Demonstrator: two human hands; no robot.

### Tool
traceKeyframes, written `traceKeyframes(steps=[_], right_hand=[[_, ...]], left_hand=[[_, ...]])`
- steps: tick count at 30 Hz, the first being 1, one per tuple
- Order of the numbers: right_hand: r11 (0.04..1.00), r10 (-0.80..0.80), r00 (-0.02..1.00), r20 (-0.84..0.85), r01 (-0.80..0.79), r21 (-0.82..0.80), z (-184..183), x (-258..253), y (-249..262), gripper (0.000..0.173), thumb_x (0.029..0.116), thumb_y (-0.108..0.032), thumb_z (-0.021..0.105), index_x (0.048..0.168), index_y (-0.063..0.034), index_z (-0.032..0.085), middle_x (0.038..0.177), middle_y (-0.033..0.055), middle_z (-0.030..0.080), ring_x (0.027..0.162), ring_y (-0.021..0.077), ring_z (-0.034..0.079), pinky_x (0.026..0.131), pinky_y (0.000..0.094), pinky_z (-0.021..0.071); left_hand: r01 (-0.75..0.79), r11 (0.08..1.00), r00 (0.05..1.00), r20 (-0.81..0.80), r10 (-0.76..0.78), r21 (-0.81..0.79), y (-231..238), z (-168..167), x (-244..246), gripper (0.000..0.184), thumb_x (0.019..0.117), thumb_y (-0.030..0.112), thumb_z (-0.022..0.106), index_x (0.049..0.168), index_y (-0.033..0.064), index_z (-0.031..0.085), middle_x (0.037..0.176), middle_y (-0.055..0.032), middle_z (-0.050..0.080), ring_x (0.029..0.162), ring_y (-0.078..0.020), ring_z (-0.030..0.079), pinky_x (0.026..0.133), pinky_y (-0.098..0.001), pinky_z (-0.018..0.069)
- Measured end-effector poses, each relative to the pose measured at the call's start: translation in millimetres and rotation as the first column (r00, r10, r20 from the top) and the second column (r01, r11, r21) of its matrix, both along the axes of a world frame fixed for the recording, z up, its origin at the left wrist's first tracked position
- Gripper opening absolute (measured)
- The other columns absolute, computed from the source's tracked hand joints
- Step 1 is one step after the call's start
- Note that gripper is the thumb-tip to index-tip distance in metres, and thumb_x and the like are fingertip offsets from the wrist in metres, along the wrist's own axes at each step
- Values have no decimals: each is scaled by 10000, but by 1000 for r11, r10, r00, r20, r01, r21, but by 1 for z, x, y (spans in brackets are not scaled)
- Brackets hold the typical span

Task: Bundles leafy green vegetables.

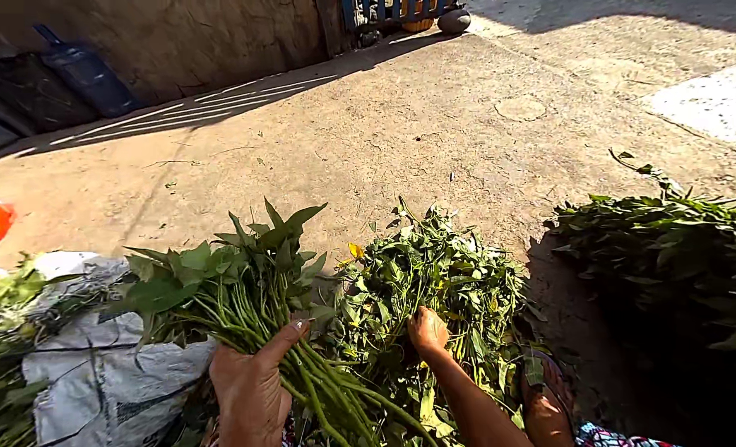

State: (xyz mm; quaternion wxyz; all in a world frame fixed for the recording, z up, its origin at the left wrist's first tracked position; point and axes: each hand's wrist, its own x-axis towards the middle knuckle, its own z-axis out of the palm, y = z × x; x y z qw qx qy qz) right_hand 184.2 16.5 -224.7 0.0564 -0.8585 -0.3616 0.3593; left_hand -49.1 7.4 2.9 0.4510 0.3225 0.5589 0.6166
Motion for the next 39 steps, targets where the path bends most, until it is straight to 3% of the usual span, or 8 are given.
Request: traceKeyframes(steps=[4,9,13,15,20,23,28,39], right_hand=[[995,-46,997,-69,52,84,14,0,-13,393,1035,-387,523,1226,-84,685,1262,152,677,1205,313,637,1012,540,487],[999,19,999,-43,-21,-44,-8,-5,-14,408,1012,-381,539,1277,-108,683,1388,145,618,1263,332,608,1022,581,483],[985,-170,967,-191,171,-10,-10,-2,-7,424,1004,-361,570,1318,-86,647,1360,174,632,1275,343,601,1029,580,479],[930,-279,907,-314,337,145,-6,-1,-9,385,998,-358,598,1212,-53,691,1241,201,672,1194,353,627,1007,575,479],[692,-158,883,-443,419,588,44,-5,-38,264,975,-166,580,1147,18,659,1011,155,691,921,251,684,846,461,563],[525,-22,924,-381,334,782,70,-12,-52,257,975,-163,554,1144,8,645,898,89,696,788,171,688,735,390,588],[231,27,999,32,-37,972,109,-41,-67,196,938,-125,624,1059,10,698,878,67,709,741,132,697,669,309,618],[113,173,966,191,-212,971,126,-62,-80,182,958,-125,618,1065,-21,723,910,89,704,829,173,698,755,308,610]], left_hand=[[40,999,999,5,-40,-23,-1,-4,9,573,649,-181,738,1176,-82,536,869,-247,710,736,-334,743,653,-451,655],[100,994,995,31,-99,-41,-5,-6,25,531,683,-167,730,1159,-111,502,785,-235,690,638,-318,715,583,-425,640],[45,997,999,1,-45,-65,-3,-8,31,532,681,-164,751,1154,-105,514,776,-218,692,636,-300,714,572,-409,632],[-2,998,1000,-28,0,-65,1,-8,33,538,683,-179,759,1159,-101,521,787,-208,697,648,-290,718,580,-401,634],[-73,997,987,-148,67,-32,2,-11,39,507,687,-183,775,1139,-85,569,826,-172,716,687,-252,732,621,-371,645],[-31,1000,983,-179,29,-7,0,-14,42,455,716,-159,772,1123,-90,579,796,-168,722,664,-252,727,616,-367,638],[98,994,989,-106,-101,-41,-7,-20,59,529,674,-151,797,1148,-98,568,846,-190,716,721,-269,732,664,-389,646],[228,972,965,-117,-233,-55,-15,-21,73,689,583,-106,879,1201,-72,578,995,-163,730,910,-209,743,792,-355,650]])
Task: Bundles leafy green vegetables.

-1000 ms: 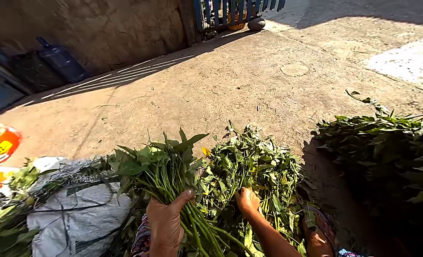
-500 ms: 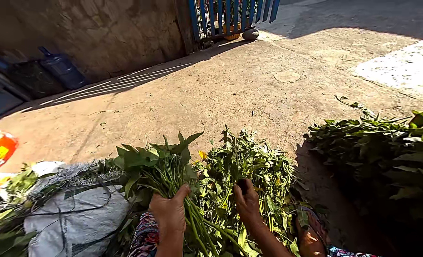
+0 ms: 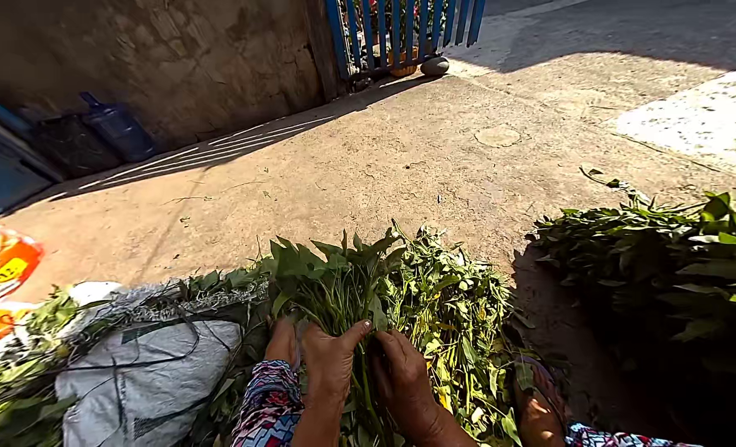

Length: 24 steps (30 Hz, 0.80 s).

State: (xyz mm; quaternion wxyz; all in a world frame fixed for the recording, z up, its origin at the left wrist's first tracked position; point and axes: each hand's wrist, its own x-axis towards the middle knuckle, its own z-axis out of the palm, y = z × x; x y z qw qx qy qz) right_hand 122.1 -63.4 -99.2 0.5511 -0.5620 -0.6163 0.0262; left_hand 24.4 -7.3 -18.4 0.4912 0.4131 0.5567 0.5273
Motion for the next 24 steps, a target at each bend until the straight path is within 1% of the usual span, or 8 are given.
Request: traceKeyframes(steps=[3,7,9,11,13,16,20,24], right_hand=[[999,40,999,9,-40,4,-2,3,0,185,977,-157,616,1066,-27,711,905,91,689,810,163,688,724,294,607],[1000,2,983,182,0,-14,-22,1,-10,137,957,-167,612,946,-41,663,799,69,630,599,146,631,498,279,552],[933,140,949,284,-31,-358,-34,9,-27,145,917,-197,637,906,-54,654,784,92,666,575,210,672,489,369,576],[395,418,896,151,-29,-918,-25,25,-28,245,993,-165,568,1146,13,638,1095,242,693,943,411,717,785,573,581],[47,419,904,87,74,-996,-38,38,-15,333,960,-73,581,1278,22,622,1333,313,574,1096,484,655,873,639,554],[107,246,960,133,110,-988,-52,49,14,359,1018,-176,525,1346,-54,607,1455,249,511,1103,437,668,899,592,560],[85,-33,999,-8,-5,-996,-94,58,65,386,1023,-329,519,1129,-2,695,1199,214,689,1164,358,658,967,564,515],[166,-359,912,-199,-147,-975,-145,50,79,345,993,-297,614,1181,-26,714,1226,204,685,1190,346,639,1021,561,487]], left_hand=[[-11,1000,997,-78,13,21,-1,4,0,636,581,-78,860,1166,-49,611,965,-127,733,881,-173,741,766,-331,645],[-236,964,969,-51,243,120,7,8,-9,596,623,-130,838,1166,-39,609,956,-129,718,858,-177,734,740,-344,643],[-370,916,927,-9,376,156,16,14,-22,594,651,-152,819,1187,-44,588,970,-143,701,857,-194,726,732,-362,641],[-445,875,892,13,452,192,23,21,-40,623,663,-152,825,1220,-35,574,996,-146,702,873,-205,731,737,-371,646],[-467,860,879,-2,478,207,24,28,-52,641,666,-153,819,1240,-29,563,1002,-139,701,877,-197,732,738,-359,645],[-463,870,880,-28,474,168,22,32,-58,618,667,-179,791,1222,-34,561,981,-144,700,840,-202,734,705,-357,647],[-439,893,896,-24,443,105,21,30,-61,625,643,-189,779,1209,-37,561,968,-148,699,818,-209,731,673,-360,645],[-370,925,929,44,367,85,23,28,-63,609,626,-189,738,1186,-50,543,907,-167,707,758,-244,738,643,-384,651]])
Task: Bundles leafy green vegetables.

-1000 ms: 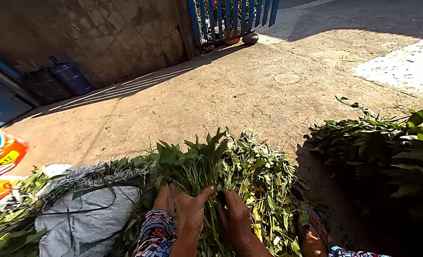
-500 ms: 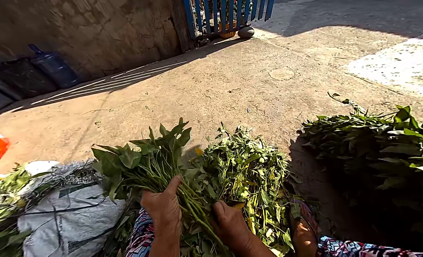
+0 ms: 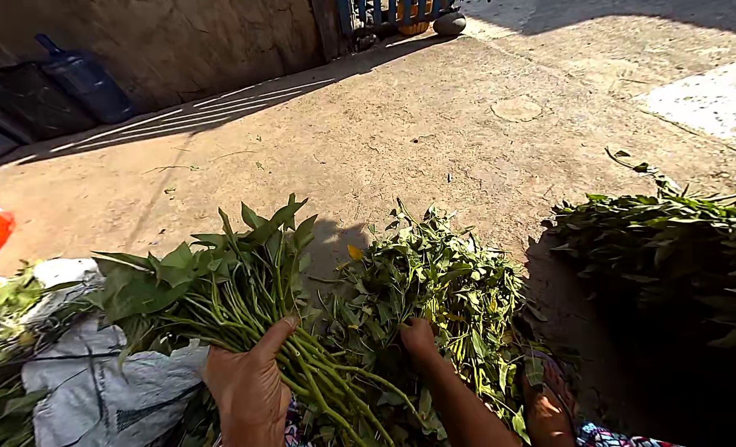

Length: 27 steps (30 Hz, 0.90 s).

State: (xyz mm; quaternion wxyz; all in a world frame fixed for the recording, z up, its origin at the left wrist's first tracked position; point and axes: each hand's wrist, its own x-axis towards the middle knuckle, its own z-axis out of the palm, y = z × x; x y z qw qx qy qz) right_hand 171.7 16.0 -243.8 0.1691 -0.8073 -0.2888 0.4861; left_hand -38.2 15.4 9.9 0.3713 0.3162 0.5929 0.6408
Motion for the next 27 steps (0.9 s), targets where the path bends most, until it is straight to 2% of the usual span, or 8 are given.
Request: traceKeyframes(steps=[4,6,10,12,15,20,23,27], right_hand=[[962,-92,985,149,49,267,49,-16,-24,327,1045,-293,540,1210,-69,713,1162,142,720,1121,293,677,1001,515,507],[852,-171,958,228,27,523,60,-21,-44,294,1015,-233,560,1142,-17,713,1019,142,734,948,278,717,879,500,567],[871,-84,988,128,11,491,83,5,-55,326,1005,-214,534,1213,-4,671,1107,165,692,1031,281,674,932,474,539],[799,-131,958,255,-51,600,105,11,-58,330,975,-229,561,1147,1,724,1124,183,686,1104,340,642,969,515,512],[652,-183,917,356,-158,742,122,15,-59,254,988,-203,588,1084,-26,743,1021,127,738,989,290,713,900,510,569],[593,-232,828,510,-295,749,146,6,-62,211,970,-220,628,1014,-61,761,869,61,745,831,247,730,858,562,554],[541,-329,821,466,-240,806,153,-7,-66,190,953,-197,654,1017,-50,756,863,72,727,718,203,717,641,419,608],[434,-465,828,315,-98,896,157,-21,-63,190,945,-194,655,997,-40,752,850,46,703,681,127,676,598,307,588]], left_hand=[[54,998,997,48,-52,-22,0,-3,3,599,629,-208,716,1182,-68,536,893,-214,712,745,-310,748,641,-445,659],[54,998,998,45,-53,-33,0,-4,8,605,638,-225,722,1189,-62,536,896,-206,710,749,-300,745,638,-430,656],[41,998,999,34,-39,-42,-3,-9,21,574,654,-237,718,1173,-69,540,874,-199,714,711,-288,739,594,-401,644],[50,998,999,17,-50,-27,-4,-9,29,567,642,-232,721,1160,-75,552,875,-192,715,737,-280,743,615,-390,647],[67,997,998,13,-67,-34,-7,-11,38,512,681,-211,747,1141,-79,566,836,-186,712,705,-268,739,616,-383,647],[0,998,1000,0,0,-63,-6,-20,53,510,673,-197,792,1123,-83,580,837,-177,700,698,-242,721,620,-361,633],[7,992,1000,21,-5,-130,-9,-26,61,564,675,-186,805,1174,-80,563,903,-185,696,759,-243,720,669,-368,631],[-48,980,997,45,58,-190,-10,-41,71,564,685,-172,810,1185,-79,567,910,-204,682,752,-264,711,660,-391,626]])
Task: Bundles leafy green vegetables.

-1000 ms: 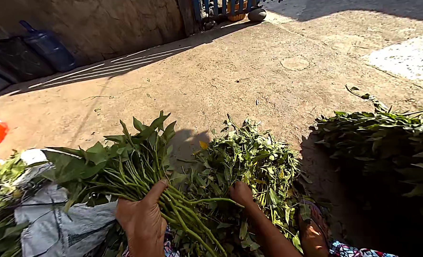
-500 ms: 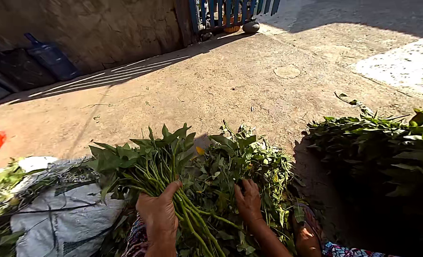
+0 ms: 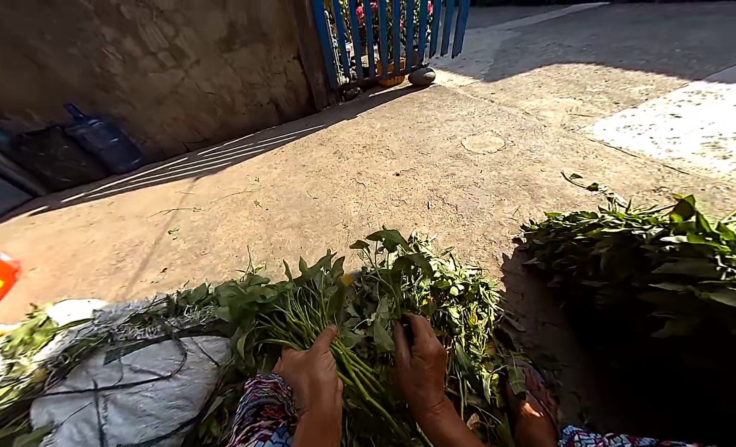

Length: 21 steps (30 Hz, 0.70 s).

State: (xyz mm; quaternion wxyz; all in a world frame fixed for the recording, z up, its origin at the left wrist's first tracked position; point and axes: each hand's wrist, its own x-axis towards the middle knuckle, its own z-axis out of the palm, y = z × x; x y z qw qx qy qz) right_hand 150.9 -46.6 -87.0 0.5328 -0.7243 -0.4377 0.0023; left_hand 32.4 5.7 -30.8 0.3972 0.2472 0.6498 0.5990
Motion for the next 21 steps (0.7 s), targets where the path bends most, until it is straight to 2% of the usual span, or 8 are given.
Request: traceKeyframes(steps=[3,6,9,12,14,17,21], right_hand=[[996,-88,996,-25,88,-6,-2,2,7,163,937,-177,668,945,-30,736,831,61,690,675,151,676,592,333,586],[994,-84,996,-1,84,-68,-5,1,8,137,921,-149,680,918,-26,741,833,86,697,690,198,695,589,391,590],[996,44,998,53,-40,-74,-8,-9,3,119,902,-162,691,894,-61,752,826,70,686,660,182,685,546,359,584],[977,213,974,73,-212,-24,-11,-14,-4,129,914,-182,679,921,-88,767,835,47,687,664,142,677,555,317,585],[951,308,948,75,-307,-22,-15,-11,-6,132,930,-197,671,931,-103,764,835,34,683,669,130,669,563,310,583],[910,414,908,65,-411,-59,-18,-4,-9,141,952,-211,662,966,-112,761,853,35,691,680,130,674,577,324,590],[863,505,860,70,-503,-50,-15,4,-10,147,977,-228,661,989,-120,759,854,31,676,693,119,660,599,306,586]], left_hand=[[-81,996,997,-10,81,-22,2,-7,1,598,685,-166,812,1217,-71,557,945,-213,672,787,-280,702,692,-419,618],[-24,1000,999,-25,23,-21,-1,-3,4,616,698,-144,828,1242,-70,549,976,-202,682,831,-264,710,729,-406,622],[162,987,986,53,-161,-13,-3,0,10,570,718,-150,812,1221,-88,551,928,-215,699,783,-279,726,691,-406,639],[308,951,945,121,-303,-22,-2,2,12,528,736,-144,806,1203,-95,565,933,-221,711,810,-285,732,715,-408,642],[362,932,923,149,-355,-17,0,3,9,513,734,-143,805,1193,-96,581,962,-226,714,841,-290,736,740,-410,644],[396,918,900,190,-392,22,3,4,3,529,728,-159,801,1200,-109,567,950,-253,708,804,-319,734,715,-423,647],[471,882,876,114,-469,16,4,7,-3,658,652,-146,858,1240,-77,571,1052,-227,711,935,-291,736,797,-419,649]])
